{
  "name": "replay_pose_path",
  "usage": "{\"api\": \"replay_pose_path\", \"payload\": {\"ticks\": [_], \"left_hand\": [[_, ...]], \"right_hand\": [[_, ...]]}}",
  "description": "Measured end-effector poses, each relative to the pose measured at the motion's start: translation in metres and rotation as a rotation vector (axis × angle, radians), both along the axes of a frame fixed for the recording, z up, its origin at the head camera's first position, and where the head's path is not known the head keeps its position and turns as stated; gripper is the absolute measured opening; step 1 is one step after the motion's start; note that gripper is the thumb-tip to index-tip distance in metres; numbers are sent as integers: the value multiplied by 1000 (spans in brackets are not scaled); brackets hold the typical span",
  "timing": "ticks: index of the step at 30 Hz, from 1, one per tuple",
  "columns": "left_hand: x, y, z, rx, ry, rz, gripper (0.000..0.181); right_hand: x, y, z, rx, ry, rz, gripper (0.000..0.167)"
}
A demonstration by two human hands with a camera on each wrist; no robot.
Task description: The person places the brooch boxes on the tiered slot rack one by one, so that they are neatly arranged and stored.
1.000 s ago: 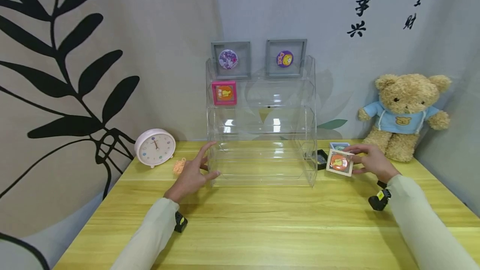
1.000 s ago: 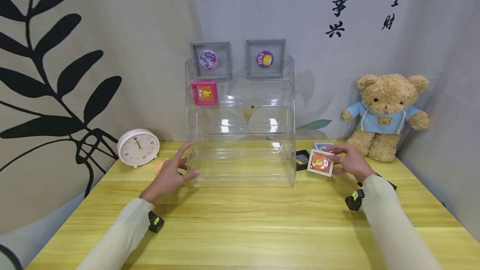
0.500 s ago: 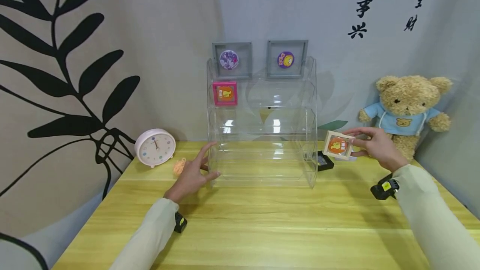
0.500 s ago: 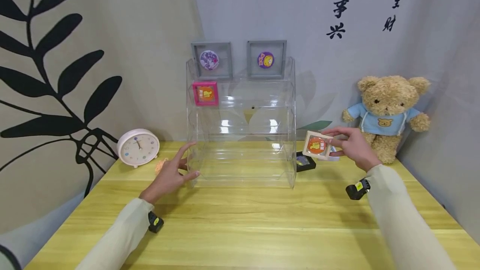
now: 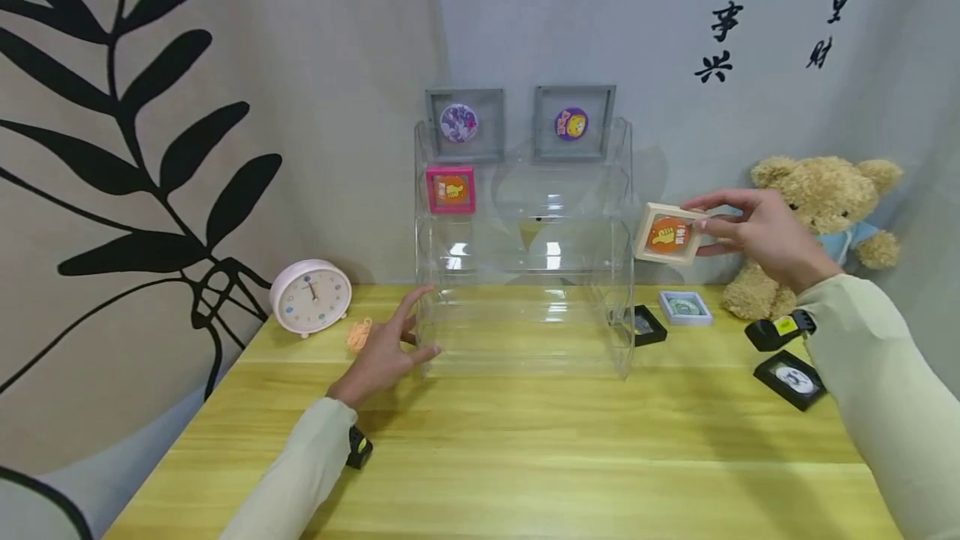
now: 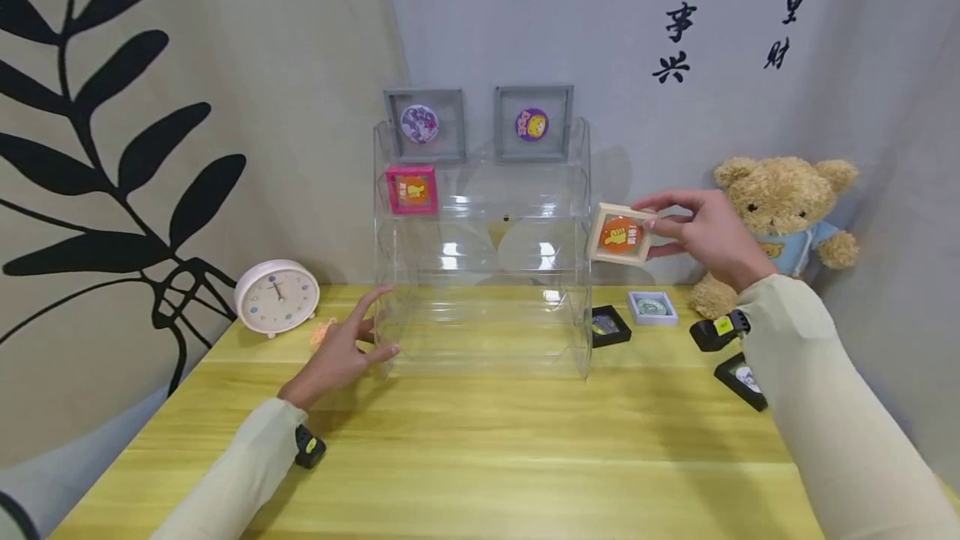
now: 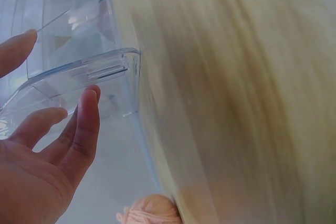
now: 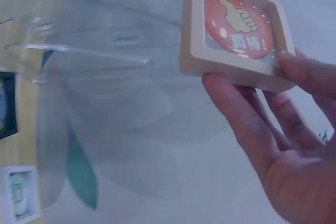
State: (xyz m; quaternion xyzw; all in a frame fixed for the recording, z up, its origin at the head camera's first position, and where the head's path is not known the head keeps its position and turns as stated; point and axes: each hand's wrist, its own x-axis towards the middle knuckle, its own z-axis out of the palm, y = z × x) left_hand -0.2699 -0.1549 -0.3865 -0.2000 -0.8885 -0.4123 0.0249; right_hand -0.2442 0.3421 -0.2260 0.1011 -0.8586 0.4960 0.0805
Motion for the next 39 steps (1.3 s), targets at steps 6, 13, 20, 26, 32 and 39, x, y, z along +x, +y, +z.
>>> {"api": "replay_pose_path", "payload": {"ticks": [6,13,20,26,32,39], "left_hand": [[2,-2,2,2,-21,1,90],[-1,5,2,3,-13,-17,91],[-1,6,-1,-2,-17,-17,91],[-2,1,2,-8,2,6,90],[-3,0,4,0,5,-8,91],[1,2,3,6,-14,-7,91]], "right_hand": [[-10,-26,29,58,10,33,37],[-31,-65,54,40,56,74,31],[-64,-114,62,33,88,52,28],[-86,-151,63,-1,98,4,30],[-102,-172,54,25,103,-65,29],[-110,-180,36,84,142,-148,27]]}}
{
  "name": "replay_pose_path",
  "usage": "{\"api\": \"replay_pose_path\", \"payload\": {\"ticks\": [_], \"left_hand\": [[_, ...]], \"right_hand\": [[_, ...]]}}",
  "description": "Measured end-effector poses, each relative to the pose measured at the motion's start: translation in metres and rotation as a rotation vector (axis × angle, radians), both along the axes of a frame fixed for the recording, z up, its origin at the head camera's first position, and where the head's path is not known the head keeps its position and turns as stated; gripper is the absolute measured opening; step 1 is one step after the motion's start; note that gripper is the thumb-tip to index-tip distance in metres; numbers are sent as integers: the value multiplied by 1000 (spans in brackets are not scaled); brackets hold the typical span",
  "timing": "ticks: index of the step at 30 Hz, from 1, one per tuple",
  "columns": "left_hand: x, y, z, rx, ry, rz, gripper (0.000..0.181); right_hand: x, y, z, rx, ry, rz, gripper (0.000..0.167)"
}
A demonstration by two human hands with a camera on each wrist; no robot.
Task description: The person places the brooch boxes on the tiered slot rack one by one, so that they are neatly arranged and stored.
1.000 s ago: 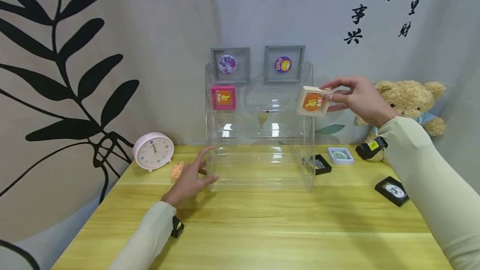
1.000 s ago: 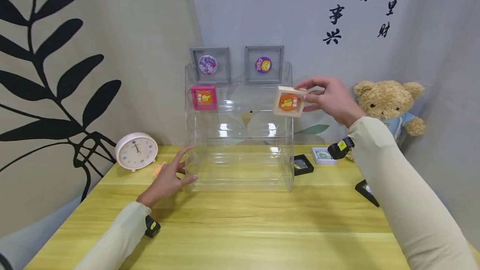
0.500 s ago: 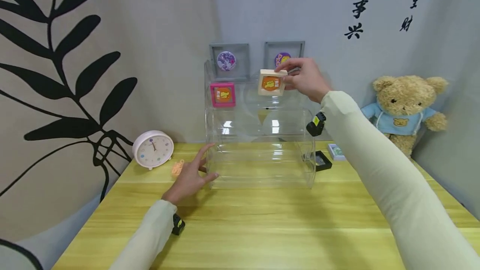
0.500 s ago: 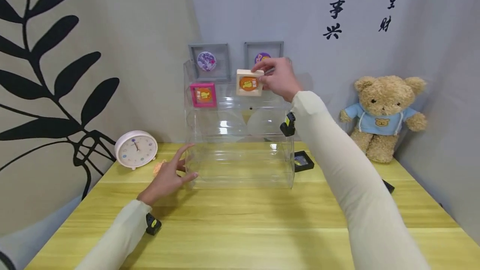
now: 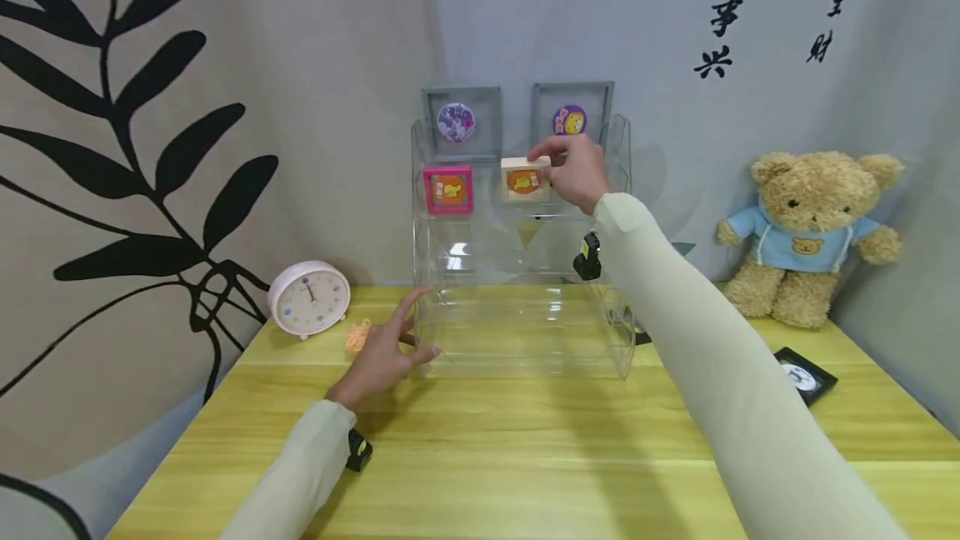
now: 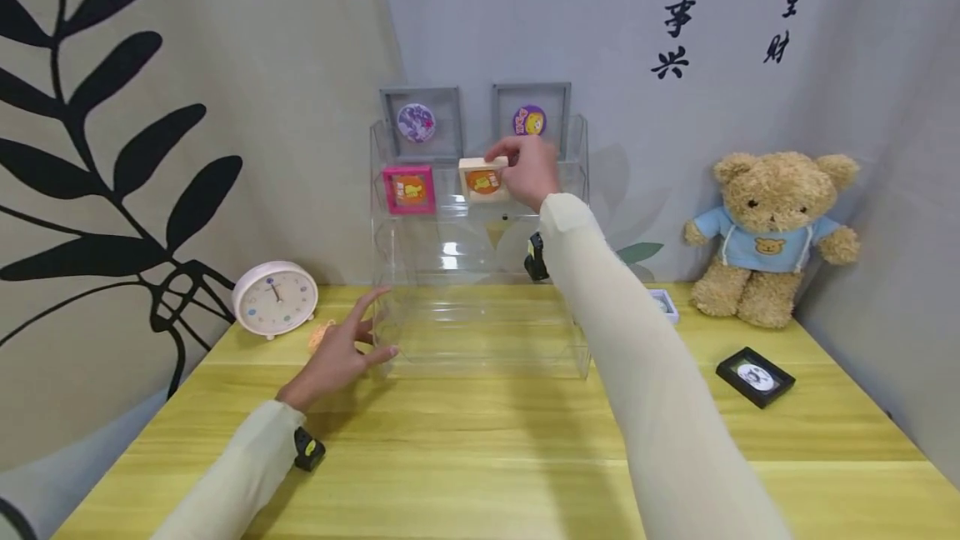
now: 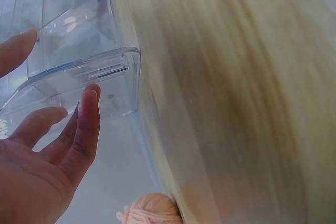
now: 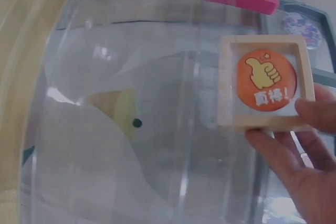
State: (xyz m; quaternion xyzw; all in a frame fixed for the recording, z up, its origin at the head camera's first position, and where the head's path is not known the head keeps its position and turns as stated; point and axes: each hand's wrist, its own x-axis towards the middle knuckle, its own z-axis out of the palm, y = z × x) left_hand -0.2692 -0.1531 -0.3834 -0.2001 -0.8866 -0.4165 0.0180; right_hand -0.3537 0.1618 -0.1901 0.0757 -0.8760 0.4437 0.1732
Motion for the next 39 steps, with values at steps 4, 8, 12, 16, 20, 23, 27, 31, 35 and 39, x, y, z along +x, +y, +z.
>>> {"api": "replay_pose_path", "payload": {"ticks": [4,8,12,16,20,23,27,31,35,39], "left_hand": [[1,1,-2,-3,-5,8,92],[1,0,-1,-18,18,11,92],[0,-1,-1,-21,31,9,91],[0,-1,-2,-22,24,9,91],[-1,-1,-3,-21,26,5,92],[-1,-1,-2,-19,24,5,92],[0,-2,-2,-21,18,5,92],[0,-2,-1,-20,12,2,92],[0,-1,-2,-8,-1,4,92],[-1,-2,-1,-7,0,2,92]], "right_hand": [[-2,-3,-8,-4,13,-27,27],[-3,-6,-12,2,31,-41,29],[-3,-9,-14,12,18,-58,30],[-3,-10,-16,17,-3,-68,29],[-2,-10,-16,33,-5,-75,27],[0,-9,-14,50,2,-69,28],[5,-5,-10,78,26,-46,31],[17,6,-4,117,73,2,30],[37,24,2,161,90,74,28],[64,48,7,224,95,111,25]]}}
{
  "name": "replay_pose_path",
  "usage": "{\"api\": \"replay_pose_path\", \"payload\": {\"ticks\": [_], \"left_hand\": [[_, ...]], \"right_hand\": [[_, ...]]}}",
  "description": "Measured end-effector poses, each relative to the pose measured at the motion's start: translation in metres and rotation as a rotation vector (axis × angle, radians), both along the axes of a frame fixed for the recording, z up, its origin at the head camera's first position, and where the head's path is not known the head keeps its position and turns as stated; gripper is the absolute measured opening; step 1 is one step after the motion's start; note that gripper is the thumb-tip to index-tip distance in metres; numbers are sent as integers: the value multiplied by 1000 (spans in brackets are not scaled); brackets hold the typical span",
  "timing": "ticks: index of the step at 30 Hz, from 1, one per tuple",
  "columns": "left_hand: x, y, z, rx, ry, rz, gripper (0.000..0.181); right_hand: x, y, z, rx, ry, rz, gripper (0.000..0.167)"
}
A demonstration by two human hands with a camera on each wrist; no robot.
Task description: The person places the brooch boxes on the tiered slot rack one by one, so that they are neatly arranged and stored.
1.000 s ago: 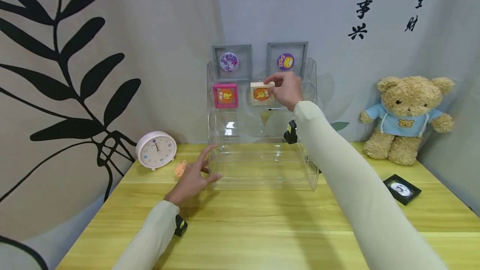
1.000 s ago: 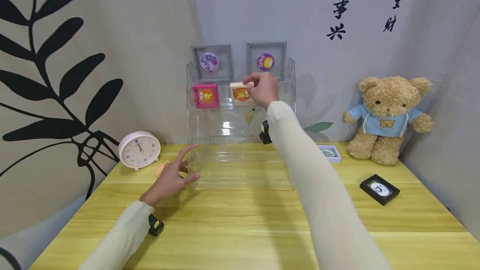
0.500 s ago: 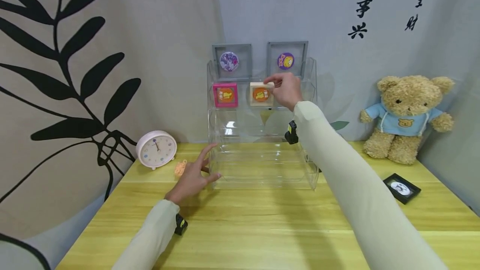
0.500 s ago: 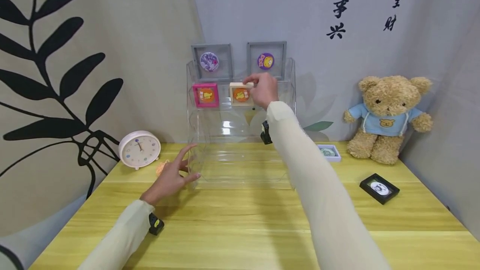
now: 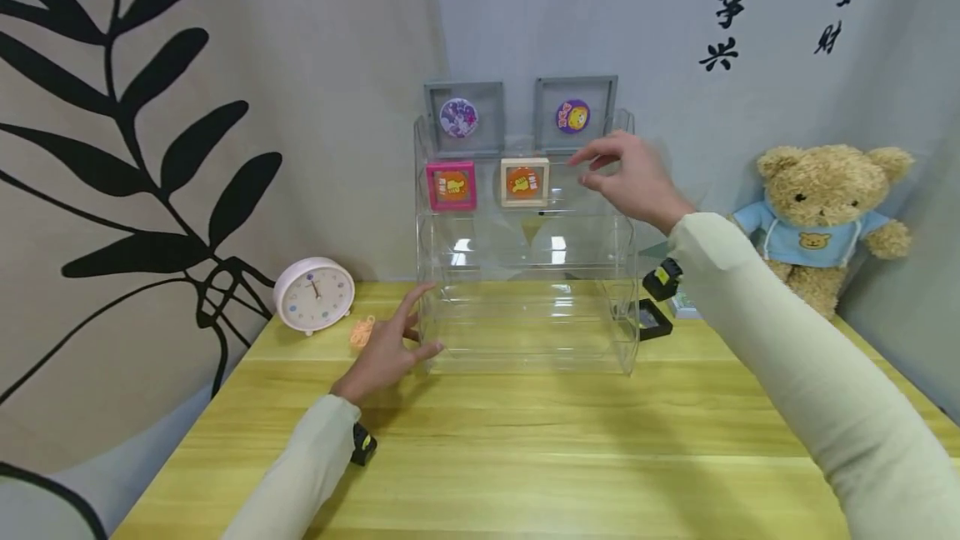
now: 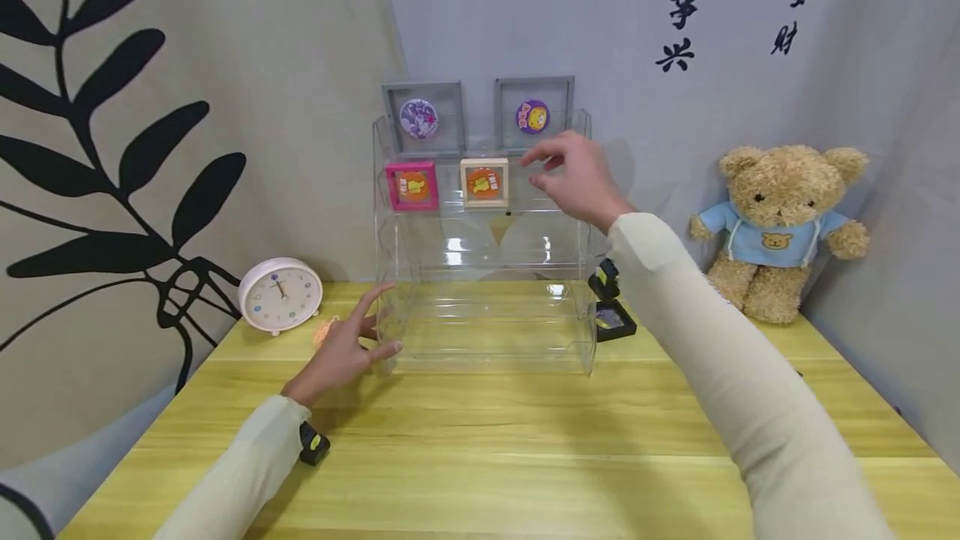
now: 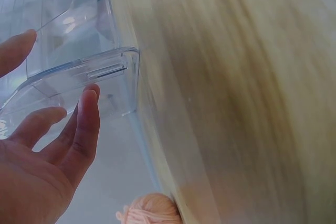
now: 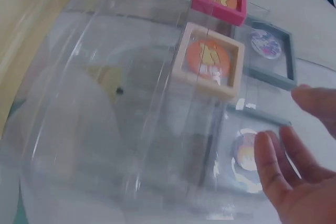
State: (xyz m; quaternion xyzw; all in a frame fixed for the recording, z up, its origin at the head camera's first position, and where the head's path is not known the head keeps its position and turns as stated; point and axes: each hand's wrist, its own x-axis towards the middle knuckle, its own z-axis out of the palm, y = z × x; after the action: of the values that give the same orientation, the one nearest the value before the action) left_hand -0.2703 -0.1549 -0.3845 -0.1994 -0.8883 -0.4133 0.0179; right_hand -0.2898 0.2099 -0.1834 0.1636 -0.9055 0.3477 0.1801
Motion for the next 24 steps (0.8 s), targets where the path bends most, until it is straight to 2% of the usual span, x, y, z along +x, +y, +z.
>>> {"api": "replay_pose_path", "payload": {"ticks": [5,8,11,14,18,24], "left_hand": [[-1,0,-2,-4,5,3,92],[0,0,-2,-2,-2,9,92],[-1,0,-1,0,-2,2,92],[-1,0,0,-4,2,-1,92],[-1,0,1,-15,6,2,92],[-1,0,-1,-15,11,-3,91]], "right_hand": [[32,38,-6,95,28,28,21],[46,63,-18,130,30,25,20],[58,90,-32,154,10,-11,20],[67,113,-45,168,-21,-50,20],[76,141,-60,167,-51,-59,23],[84,170,-80,166,-97,-104,28]]}}
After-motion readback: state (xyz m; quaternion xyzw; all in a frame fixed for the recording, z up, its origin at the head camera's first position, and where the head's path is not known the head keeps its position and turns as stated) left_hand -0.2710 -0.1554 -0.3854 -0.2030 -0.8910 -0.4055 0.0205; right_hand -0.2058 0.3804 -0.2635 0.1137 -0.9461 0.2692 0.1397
